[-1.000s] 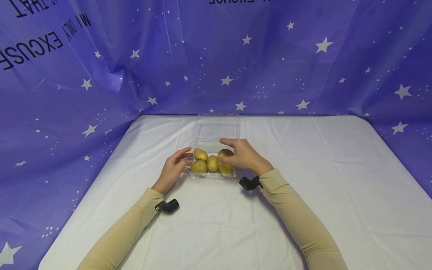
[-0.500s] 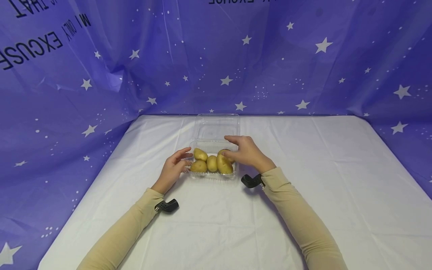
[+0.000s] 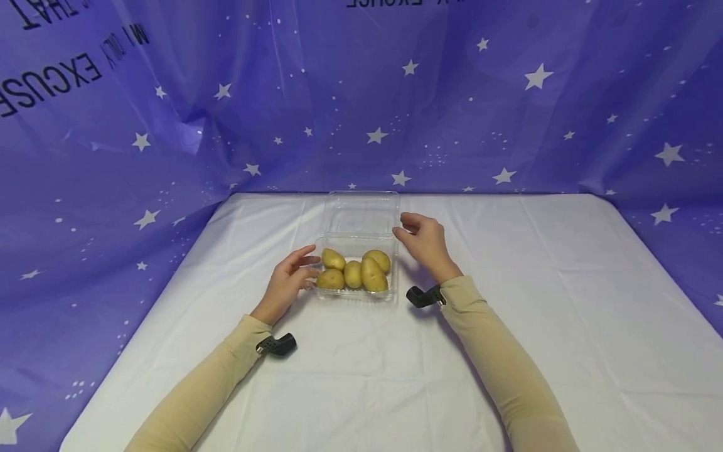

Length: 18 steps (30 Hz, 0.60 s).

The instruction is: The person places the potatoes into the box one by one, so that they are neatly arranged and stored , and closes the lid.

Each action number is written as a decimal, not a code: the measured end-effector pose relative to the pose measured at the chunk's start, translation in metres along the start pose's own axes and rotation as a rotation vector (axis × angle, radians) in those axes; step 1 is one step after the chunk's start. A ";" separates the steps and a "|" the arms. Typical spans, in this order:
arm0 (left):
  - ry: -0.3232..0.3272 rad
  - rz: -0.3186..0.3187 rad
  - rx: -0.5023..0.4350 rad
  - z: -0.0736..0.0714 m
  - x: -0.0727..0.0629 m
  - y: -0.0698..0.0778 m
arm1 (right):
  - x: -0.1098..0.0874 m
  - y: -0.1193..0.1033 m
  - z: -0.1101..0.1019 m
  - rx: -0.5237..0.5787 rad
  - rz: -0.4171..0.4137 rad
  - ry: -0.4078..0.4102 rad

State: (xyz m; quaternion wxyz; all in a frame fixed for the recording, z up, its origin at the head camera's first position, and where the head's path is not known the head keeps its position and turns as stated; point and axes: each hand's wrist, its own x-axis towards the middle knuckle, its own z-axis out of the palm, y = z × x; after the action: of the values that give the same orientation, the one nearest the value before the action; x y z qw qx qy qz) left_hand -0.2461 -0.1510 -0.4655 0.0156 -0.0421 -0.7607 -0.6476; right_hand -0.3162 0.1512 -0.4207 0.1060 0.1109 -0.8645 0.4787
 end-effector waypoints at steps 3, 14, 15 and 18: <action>0.000 -0.031 -0.024 -0.003 0.003 0.001 | 0.003 0.007 0.000 0.014 0.068 -0.007; -0.033 -0.136 -0.082 -0.018 0.049 0.008 | 0.007 0.013 0.004 0.325 0.260 -0.109; -0.038 -0.148 -0.078 -0.019 0.054 0.009 | 0.008 0.013 0.004 0.337 0.270 -0.116; -0.047 -0.167 -0.071 -0.020 0.069 0.011 | 0.009 0.014 0.005 0.369 0.296 -0.135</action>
State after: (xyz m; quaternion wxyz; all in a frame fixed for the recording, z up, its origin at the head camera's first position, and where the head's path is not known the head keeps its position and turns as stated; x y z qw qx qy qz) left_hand -0.3141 -0.1662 -0.4465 -0.0580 0.0056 -0.7383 -0.6719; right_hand -0.3287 0.1532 -0.4319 -0.0452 0.0321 -0.7743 0.6304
